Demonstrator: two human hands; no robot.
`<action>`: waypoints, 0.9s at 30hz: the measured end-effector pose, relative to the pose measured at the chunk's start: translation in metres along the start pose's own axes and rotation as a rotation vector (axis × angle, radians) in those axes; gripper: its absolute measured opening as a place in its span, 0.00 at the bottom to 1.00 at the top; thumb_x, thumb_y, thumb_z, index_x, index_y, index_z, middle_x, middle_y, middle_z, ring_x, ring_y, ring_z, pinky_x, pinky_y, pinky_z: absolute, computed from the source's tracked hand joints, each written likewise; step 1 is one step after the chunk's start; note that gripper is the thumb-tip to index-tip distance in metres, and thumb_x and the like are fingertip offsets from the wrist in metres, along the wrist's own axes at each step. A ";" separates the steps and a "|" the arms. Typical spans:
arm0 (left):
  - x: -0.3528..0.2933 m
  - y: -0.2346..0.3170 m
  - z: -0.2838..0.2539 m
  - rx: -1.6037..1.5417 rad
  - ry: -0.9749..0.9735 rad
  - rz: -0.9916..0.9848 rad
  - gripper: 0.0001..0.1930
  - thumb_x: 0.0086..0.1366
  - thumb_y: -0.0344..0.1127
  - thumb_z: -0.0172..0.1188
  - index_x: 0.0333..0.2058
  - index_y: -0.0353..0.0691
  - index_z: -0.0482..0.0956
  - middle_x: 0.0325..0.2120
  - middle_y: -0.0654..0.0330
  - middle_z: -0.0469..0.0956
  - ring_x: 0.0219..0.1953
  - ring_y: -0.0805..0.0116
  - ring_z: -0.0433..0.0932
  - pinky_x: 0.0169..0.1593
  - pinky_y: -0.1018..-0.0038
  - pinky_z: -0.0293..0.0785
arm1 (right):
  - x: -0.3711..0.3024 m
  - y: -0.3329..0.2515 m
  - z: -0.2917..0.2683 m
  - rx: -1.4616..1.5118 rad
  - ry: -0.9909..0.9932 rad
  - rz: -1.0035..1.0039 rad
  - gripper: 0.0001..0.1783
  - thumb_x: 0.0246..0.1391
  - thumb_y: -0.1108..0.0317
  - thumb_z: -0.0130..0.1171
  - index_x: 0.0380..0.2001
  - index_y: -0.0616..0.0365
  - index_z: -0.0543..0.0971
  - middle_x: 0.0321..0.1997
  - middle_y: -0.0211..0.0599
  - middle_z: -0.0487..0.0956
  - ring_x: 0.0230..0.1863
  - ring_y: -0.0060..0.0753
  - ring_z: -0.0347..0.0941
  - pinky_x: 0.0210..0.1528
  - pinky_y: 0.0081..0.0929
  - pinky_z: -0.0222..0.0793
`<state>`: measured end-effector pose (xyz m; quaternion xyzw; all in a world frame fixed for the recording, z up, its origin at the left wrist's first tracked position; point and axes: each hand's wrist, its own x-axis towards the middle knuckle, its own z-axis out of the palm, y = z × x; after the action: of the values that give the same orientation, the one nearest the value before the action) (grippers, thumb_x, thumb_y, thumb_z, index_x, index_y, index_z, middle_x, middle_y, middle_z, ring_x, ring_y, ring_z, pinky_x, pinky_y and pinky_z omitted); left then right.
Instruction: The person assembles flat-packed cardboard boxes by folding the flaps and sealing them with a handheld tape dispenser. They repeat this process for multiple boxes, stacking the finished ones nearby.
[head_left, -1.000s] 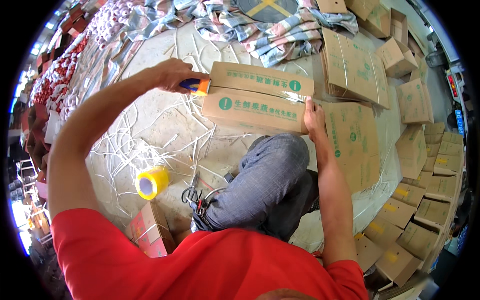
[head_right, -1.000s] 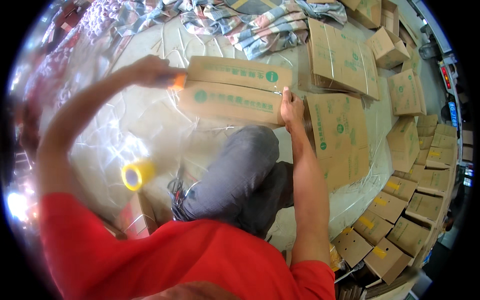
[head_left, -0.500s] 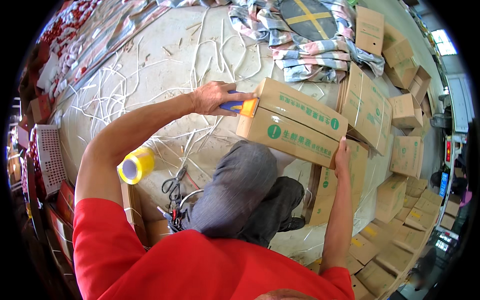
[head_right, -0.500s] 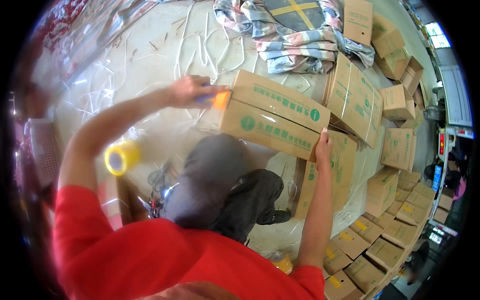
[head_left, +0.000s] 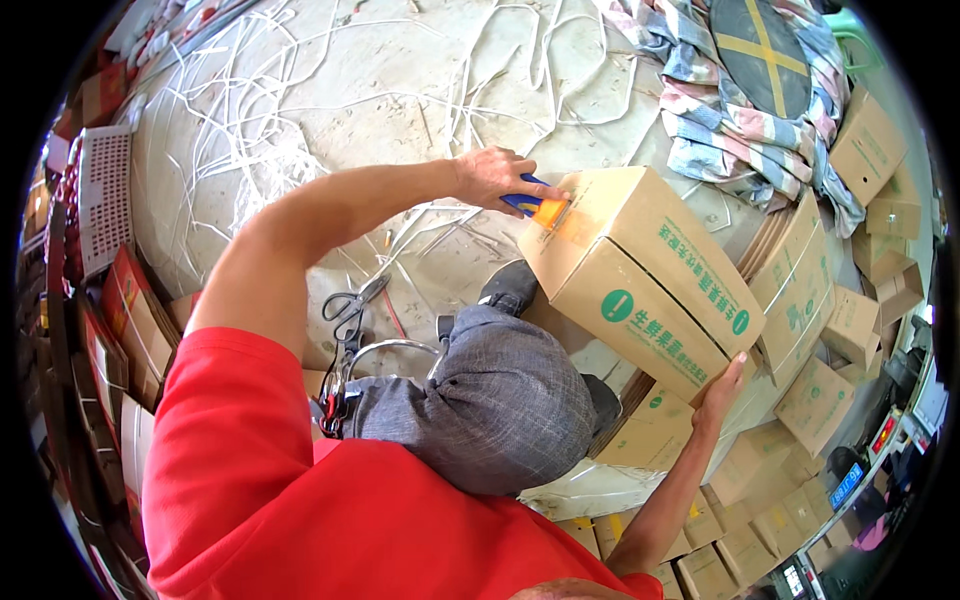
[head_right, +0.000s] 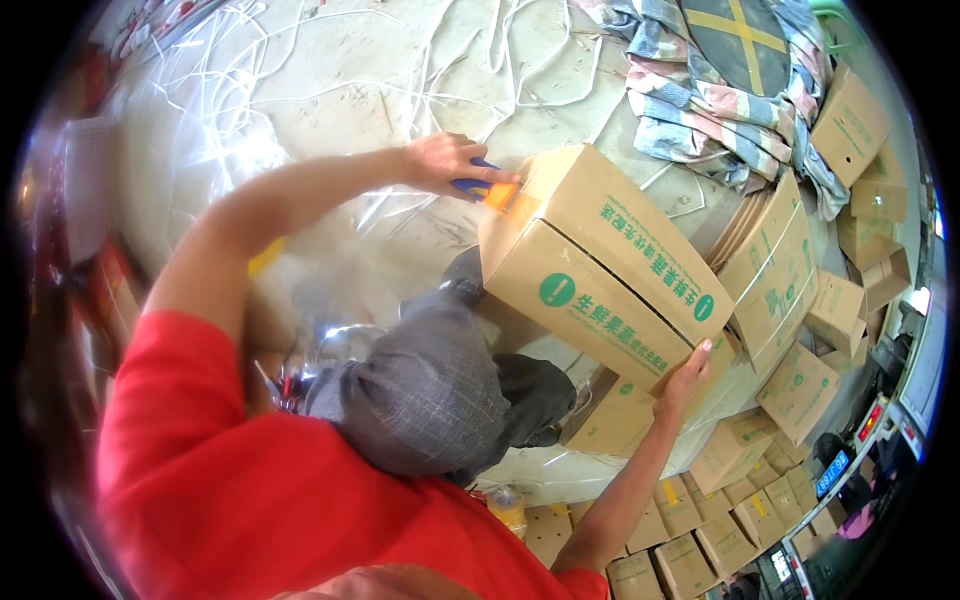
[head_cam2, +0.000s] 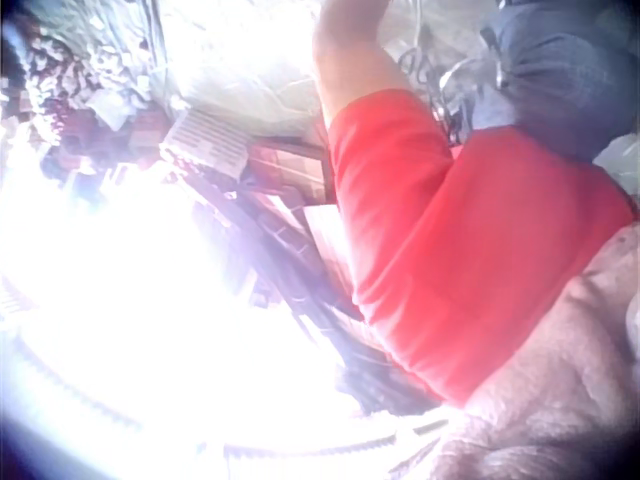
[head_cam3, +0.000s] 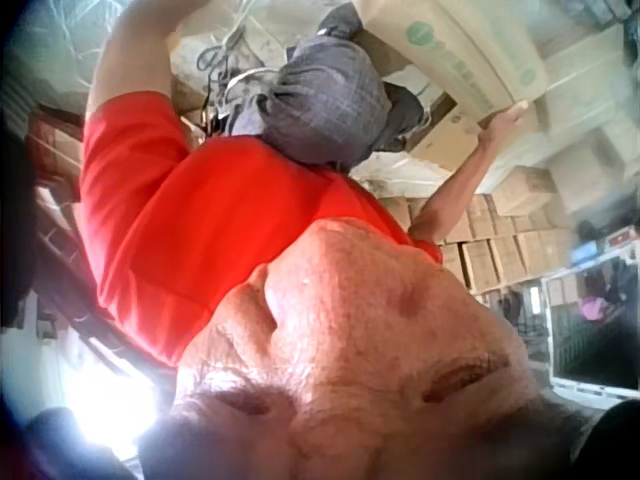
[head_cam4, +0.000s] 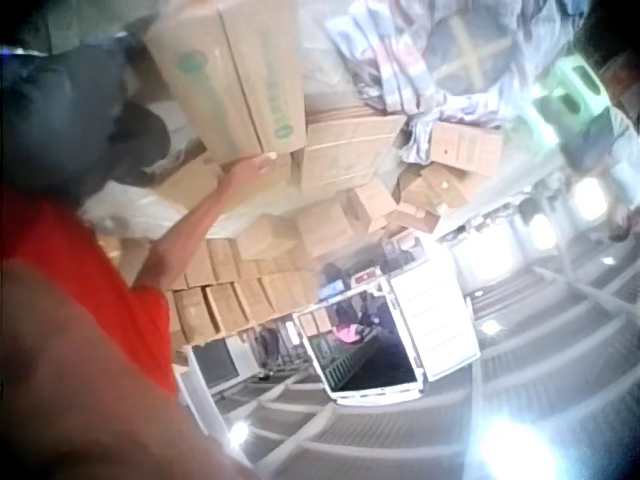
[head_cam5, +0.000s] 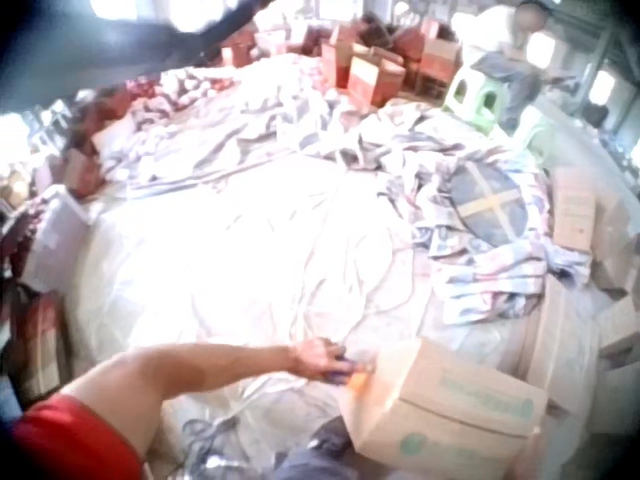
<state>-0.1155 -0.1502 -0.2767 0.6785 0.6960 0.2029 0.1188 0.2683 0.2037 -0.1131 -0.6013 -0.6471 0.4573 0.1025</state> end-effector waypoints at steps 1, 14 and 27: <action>0.005 0.004 -0.009 0.015 -0.035 -0.017 0.43 0.63 0.57 0.70 0.73 0.81 0.58 0.31 0.58 0.75 0.30 0.57 0.82 0.35 0.59 0.80 | 0.003 0.001 -0.002 0.008 -0.002 -0.012 0.37 0.75 0.40 0.42 0.63 0.66 0.74 0.59 0.45 0.80 0.57 0.40 0.78 0.58 0.36 0.74; 0.094 0.063 -0.011 0.593 -0.821 -0.086 0.12 0.69 0.39 0.60 0.49 0.55 0.85 0.45 0.66 0.86 0.49 0.58 0.85 0.45 0.50 0.82 | 0.010 0.018 -0.005 -0.004 -0.020 -0.139 0.37 0.74 0.39 0.44 0.62 0.66 0.75 0.60 0.44 0.80 0.61 0.39 0.76 0.64 0.37 0.69; -0.111 0.052 0.014 0.203 0.203 -0.907 0.39 0.64 0.37 0.65 0.72 0.44 0.60 0.42 0.49 0.75 0.47 0.52 0.79 0.58 0.52 0.66 | -0.002 0.005 0.003 0.077 -0.027 -0.043 0.37 0.74 0.39 0.43 0.60 0.66 0.75 0.57 0.45 0.80 0.55 0.38 0.77 0.58 0.35 0.72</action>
<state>-0.0571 -0.2592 -0.2782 0.2909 0.9464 0.1268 0.0599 0.2706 0.2000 -0.1174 -0.5767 -0.6431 0.4877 0.1267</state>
